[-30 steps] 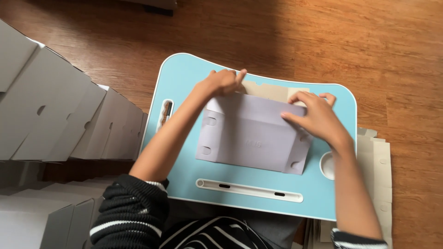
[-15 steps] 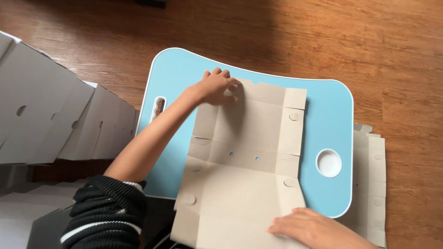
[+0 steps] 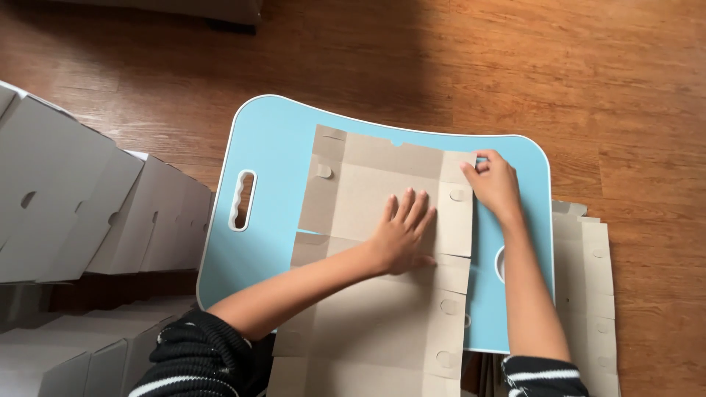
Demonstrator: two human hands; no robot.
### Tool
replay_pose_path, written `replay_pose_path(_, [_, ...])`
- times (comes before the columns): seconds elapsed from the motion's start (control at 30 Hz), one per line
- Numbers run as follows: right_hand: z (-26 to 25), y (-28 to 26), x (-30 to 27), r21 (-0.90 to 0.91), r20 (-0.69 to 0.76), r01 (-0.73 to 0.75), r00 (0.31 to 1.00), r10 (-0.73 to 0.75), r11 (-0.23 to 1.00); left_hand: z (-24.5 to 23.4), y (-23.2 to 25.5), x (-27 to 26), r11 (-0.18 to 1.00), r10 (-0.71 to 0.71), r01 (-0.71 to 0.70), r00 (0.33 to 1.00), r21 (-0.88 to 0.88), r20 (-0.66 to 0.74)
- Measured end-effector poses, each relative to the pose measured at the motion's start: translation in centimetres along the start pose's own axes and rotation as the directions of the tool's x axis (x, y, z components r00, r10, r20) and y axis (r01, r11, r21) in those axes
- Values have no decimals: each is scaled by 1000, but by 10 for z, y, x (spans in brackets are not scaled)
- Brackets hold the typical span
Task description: Assembling cardboard boxes by folding flat templates and tucking in tabs on a small portable table.
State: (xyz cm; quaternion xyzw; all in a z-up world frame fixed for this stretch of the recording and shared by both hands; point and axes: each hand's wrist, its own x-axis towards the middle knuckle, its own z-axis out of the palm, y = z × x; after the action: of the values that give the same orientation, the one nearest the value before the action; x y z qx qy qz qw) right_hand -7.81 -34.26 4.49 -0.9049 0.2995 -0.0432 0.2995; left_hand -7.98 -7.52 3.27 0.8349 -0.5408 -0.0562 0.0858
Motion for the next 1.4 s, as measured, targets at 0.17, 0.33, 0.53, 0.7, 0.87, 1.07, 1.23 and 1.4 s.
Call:
replay_pose_path(0.17, [9, -13, 34, 48, -94, 87, 992, -82, 995, 23, -31, 11, 995, 11, -32, 976, -92, -217])
replay_pose_path(0.33, [0, -57, 33, 64, -194, 203, 963, -188, 977, -6, -60, 35, 996, 5, -29, 965, -87, -262])
replay_pose_path(0.53, [12, -62, 4, 29, -288, 285, 920, -265, 958, -1, -69, 47, 991, -14, -18, 971, -130, -239])
replay_pose_path(0.7, [31, -52, -27, 49, -350, 190, 923, -162, 981, 21, -79, 83, 799, -365, 138, 885, -585, -289])
replay_pose_path(0.87, [45, -37, -22, -34, -406, 292, 870, -280, 956, -70, -48, 88, 474, -608, 219, 782, -853, -136])
replay_pose_path(1.07, [30, -51, -35, -36, -337, 328, 885, -320, 944, -44, -44, 115, 431, -682, 281, 724, -857, -105])
replay_pose_path(1.23, [10, -41, -36, 70, -374, 217, 911, -176, 974, -32, -38, 104, 521, -670, 129, 675, -844, -311])
replay_pose_path(1.4, [25, 9, 8, 294, -67, -65, 994, 89, 954, -27, -34, 99, 660, -601, 65, 644, -748, -474])
